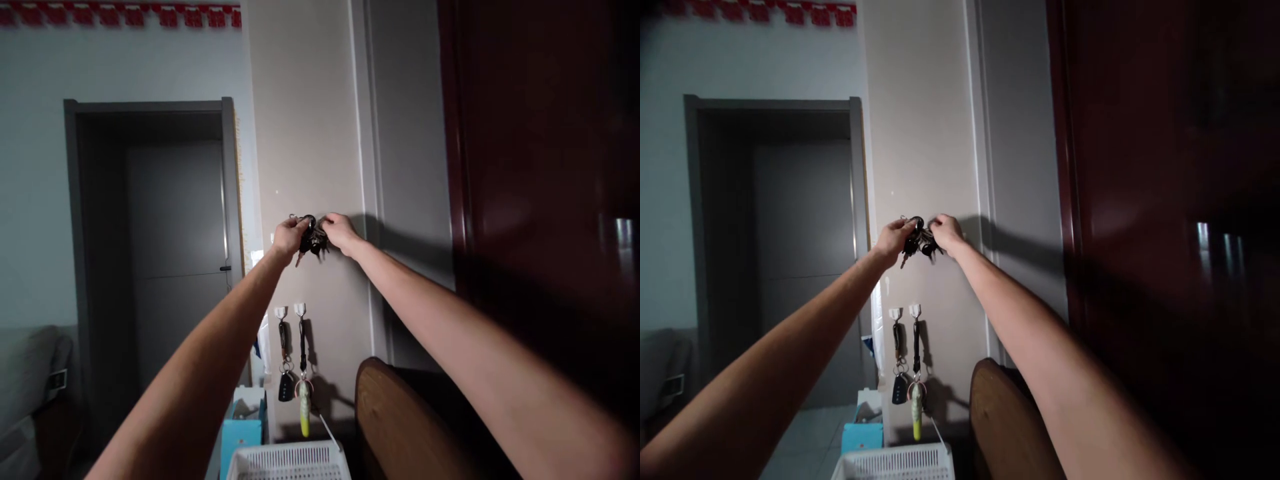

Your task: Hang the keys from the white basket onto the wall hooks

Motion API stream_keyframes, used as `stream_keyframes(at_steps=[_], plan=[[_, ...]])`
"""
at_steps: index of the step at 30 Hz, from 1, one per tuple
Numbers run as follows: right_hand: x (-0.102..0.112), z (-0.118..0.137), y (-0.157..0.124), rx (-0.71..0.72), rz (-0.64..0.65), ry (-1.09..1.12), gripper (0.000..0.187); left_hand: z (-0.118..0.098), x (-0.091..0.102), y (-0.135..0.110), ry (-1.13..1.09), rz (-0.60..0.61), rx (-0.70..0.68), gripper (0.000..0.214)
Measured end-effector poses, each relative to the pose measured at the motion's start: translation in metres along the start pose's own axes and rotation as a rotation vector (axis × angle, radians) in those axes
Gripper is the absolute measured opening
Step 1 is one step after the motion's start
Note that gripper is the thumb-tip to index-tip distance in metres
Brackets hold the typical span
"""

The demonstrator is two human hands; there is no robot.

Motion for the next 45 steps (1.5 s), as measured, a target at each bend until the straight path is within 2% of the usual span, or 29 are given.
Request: stream_keyframes(at_steps=[2, 4, 7, 10, 12, 14, 15, 17, 18, 19, 21, 23, 24, 26, 29, 33, 36, 38, 42, 45], plan=[[-0.007, 0.007, -0.016, 0.0, 0.119, 0.029, 0.013, -0.001, 0.009, -0.013, 0.027, 0.1, 0.062, 0.019], [-0.017, 0.0, -0.048, -0.068, 0.237, 0.073, 0.014, 0.011, 0.022, -0.039, 0.063, 0.179, 0.147, 0.021], [-0.038, -0.033, -0.122, -0.225, 0.517, 0.114, 0.016, 0.05, 0.045, -0.1, 0.106, 0.32, 0.337, 0.025], [-0.058, -0.076, -0.207, -0.399, 0.736, 0.042, 0.017, 0.101, 0.062, -0.175, 0.226, 0.467, 0.545, 0.02], [-0.068, -0.098, -0.254, -0.513, 0.885, -0.044, 0.021, 0.13, 0.07, -0.218, 0.375, 0.55, 0.612, 0.016], [-0.073, -0.109, -0.283, -0.495, 0.95, -0.156, 0.023, 0.15, 0.076, -0.247, 0.493, 0.632, 0.65, 0.017], [-0.074, -0.111, -0.29, -0.458, 1.009, -0.205, 0.022, 0.157, 0.079, -0.253, 0.574, 0.674, 0.657, 0.017], [-0.078, -0.11, -0.288, -0.344, 1.133, -0.267, 0.021, 0.164, 0.085, -0.249, 0.768, 0.709, 0.644, 0.016], [-0.08, -0.11, -0.279, -0.287, 1.141, -0.278, 0.02, 0.166, 0.088, -0.239, 0.861, 0.685, 0.623, 0.015], [-0.083, -0.11, -0.267, -0.243, 1.101, -0.279, 0.02, 0.168, 0.092, -0.224, 0.94, 0.599, 0.601, 0.016], [-0.089, -0.113, -0.233, -0.219, 0.773, -0.284, 0.024, 0.172, 0.096, -0.19, 0.958, 0.349, 0.55, 0.024], [-0.097, -0.121, -0.204, -0.299, 0.493, -0.335, 0.029, 0.178, 0.097, -0.161, 0.931, 0.083, 0.583, 0.033], [-0.102, -0.125, -0.194, -0.33, 0.423, -0.353, 0.03, 0.182, 0.094, -0.15, 0.916, 0.018, 0.592, 0.033], [-0.11, -0.129, -0.181, -0.339, 0.382, -0.376, 0.027, 0.188, 0.085, -0.137, 0.925, -0.044, 0.584, 0.03], [-0.109, -0.12, -0.173, -0.249, 0.353, -0.344, 0.022, 0.182, 0.071, -0.131, 0.98, -0.051, 0.494, 0.023], [-0.093, -0.092, -0.156, -0.15, 0.244, -0.279, 0.021, 0.151, 0.066, -0.121, 0.98, -0.03, 0.372, 0.022], [-0.089, -0.079, -0.145, -0.187, 0.237, -0.254, 0.02, 0.125, 0.069, -0.109, 0.971, -0.057, 0.329, 0.023], [-0.09, -0.079, -0.146, -0.214, 0.276, -0.236, 0.019, 0.116, 0.07, -0.106, 0.953, -0.034, 0.326, 0.022], [-0.089, -0.097, -0.159, -0.259, 0.374, -0.253, 0.018, 0.123, 0.07, -0.126, 0.941, 0.144, 0.402, 0.02], [-0.083, -0.107, -0.16, -0.341, 0.292, -0.275, 0.019, 0.136, 0.071, -0.148, 0.931, 0.206, 0.479, 0.017]])
Point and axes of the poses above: each hand's wrist, its own y-axis towards the middle knuckle, its own x-axis out of the back of the hand, z = x × y, the point moved 2 cm from there along y, towards the middle knuckle, and after that the axes turned 4 degrees about -y, right-handed, at the moved point
